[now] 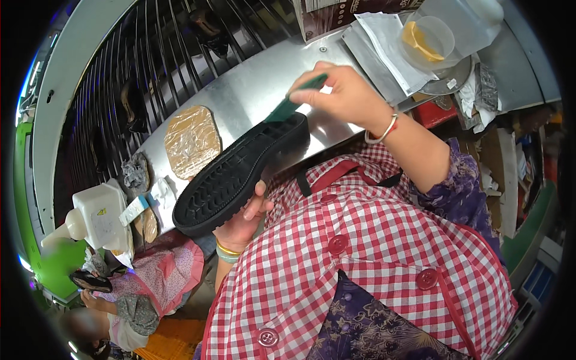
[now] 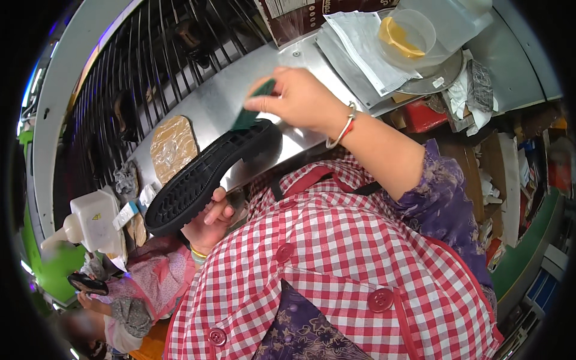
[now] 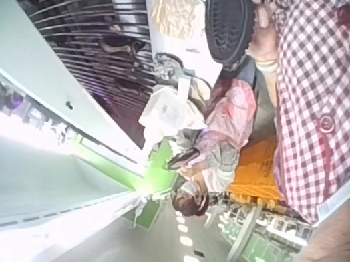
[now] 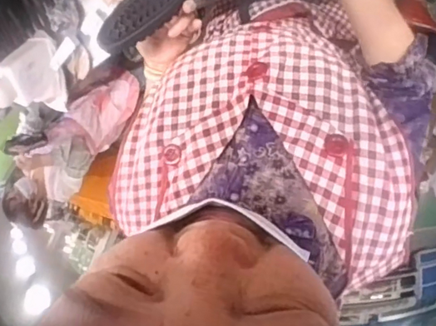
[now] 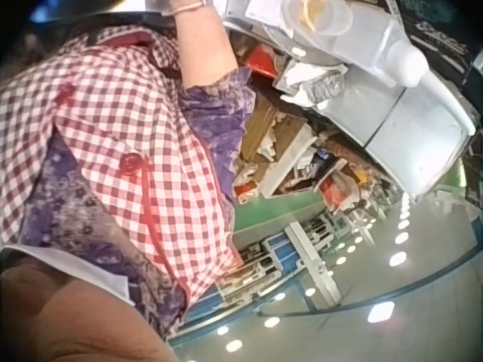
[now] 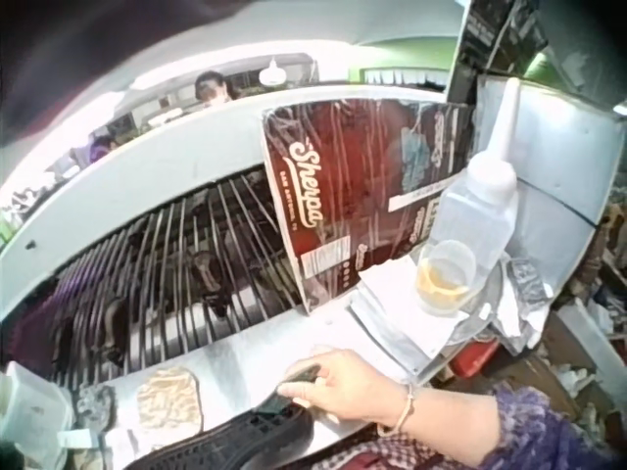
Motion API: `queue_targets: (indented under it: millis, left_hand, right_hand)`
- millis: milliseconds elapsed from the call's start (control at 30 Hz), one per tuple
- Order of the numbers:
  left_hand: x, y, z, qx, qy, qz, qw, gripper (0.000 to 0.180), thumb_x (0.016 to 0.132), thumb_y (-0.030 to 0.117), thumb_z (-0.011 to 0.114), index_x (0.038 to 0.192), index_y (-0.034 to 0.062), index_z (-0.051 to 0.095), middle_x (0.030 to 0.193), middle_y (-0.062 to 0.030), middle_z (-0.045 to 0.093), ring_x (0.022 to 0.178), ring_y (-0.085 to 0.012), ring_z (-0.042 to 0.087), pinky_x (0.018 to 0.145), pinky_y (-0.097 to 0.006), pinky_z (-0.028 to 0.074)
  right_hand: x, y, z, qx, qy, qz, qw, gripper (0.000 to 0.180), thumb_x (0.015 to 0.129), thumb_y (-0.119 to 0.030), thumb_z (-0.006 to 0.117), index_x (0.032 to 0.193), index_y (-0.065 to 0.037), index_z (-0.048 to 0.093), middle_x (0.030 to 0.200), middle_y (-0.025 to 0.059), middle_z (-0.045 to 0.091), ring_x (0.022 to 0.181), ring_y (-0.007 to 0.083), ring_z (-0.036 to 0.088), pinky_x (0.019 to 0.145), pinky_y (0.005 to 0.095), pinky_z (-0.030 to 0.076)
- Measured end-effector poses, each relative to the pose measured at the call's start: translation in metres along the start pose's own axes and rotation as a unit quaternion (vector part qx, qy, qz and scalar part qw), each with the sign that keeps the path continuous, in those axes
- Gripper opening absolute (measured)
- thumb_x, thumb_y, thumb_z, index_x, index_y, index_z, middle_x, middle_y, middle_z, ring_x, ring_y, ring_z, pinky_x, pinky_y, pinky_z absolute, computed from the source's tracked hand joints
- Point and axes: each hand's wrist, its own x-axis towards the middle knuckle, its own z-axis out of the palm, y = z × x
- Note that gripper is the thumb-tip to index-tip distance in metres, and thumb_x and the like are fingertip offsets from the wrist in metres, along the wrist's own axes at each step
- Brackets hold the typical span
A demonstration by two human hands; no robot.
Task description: The person cleans the soles of black shoe soles using a green brush. They repeatedly dip the brush into a small container of liquid and scrub the textured bottom of the soles. The person handles the soles one at a time, turning them over to clean different areas before placing them on a nearby conveyor belt.
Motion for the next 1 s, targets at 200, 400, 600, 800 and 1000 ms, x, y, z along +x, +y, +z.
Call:
queue_targets:
  millis: [200,400,600,800,1000]
  left_hand:
    - [0.006,-0.002,0.011,0.066,-0.024,-0.002,0.998,0.054,0.091,0.040,0.047,0.126,-0.0008,0.047,0.111,-0.0252,0.052,0.063,-0.0143,0.047,0.091,-0.048,0.046]
    - [0.015,-0.005,0.026,0.015,-0.065,-0.024,0.997,0.085,0.084,0.067,0.038,0.134,-0.0009,0.035,0.115,-0.0352,0.047,0.088,-0.0329,0.057,0.085,-0.053,0.048]
    - [0.036,-0.020,0.019,0.245,0.055,-0.010,0.968,0.087,0.081,0.068,0.043,0.136,0.0017,0.033,0.120,-0.0256,0.050,0.104,-0.0431,0.057,0.089,-0.050,0.050]
    - [0.039,-0.035,0.014,0.161,0.059,-0.035,0.985,0.080,0.080,0.052,0.060,0.135,0.0018,0.031,0.125,-0.0220,0.049,0.113,-0.0401,0.051,0.099,-0.050,0.042]
    - [0.042,-0.039,-0.003,0.156,0.053,-0.046,0.985,0.081,0.079,0.043,0.064,0.138,0.0048,0.023,0.127,-0.0161,0.044,0.117,-0.0300,0.048,0.101,-0.044,0.040]
  right_hand:
    - [0.001,0.005,-0.011,-0.036,0.036,0.070,0.996,0.025,0.080,-0.030,0.064,0.090,-0.008,0.069,0.072,0.0139,0.059,0.074,0.0268,0.057,0.069,0.0333,0.045]
    - [0.011,0.013,-0.011,-0.060,0.136,0.006,0.989,0.023,0.080,-0.025,0.066,0.090,-0.005,0.068,0.070,0.0112,0.057,0.065,0.0216,0.056,0.060,0.0313,0.044]
    - [0.031,-0.016,-0.006,0.187,0.174,0.048,0.966,0.017,0.088,-0.015,0.062,0.095,0.001,0.065,0.082,0.0015,0.063,0.070,0.0066,0.058,0.063,0.0216,0.048]
    - [0.041,0.008,0.026,0.171,0.140,0.058,0.974,0.020,0.088,-0.018,0.061,0.095,0.000,0.065,0.076,0.0049,0.064,0.068,0.0109,0.063,0.060,0.0231,0.049]
    - [0.035,0.015,0.044,-0.043,0.197,0.009,0.979,0.014,0.083,-0.016,0.061,0.089,-0.005,0.065,0.059,0.0100,0.058,0.052,0.0151,0.058,0.051,0.0286,0.044]
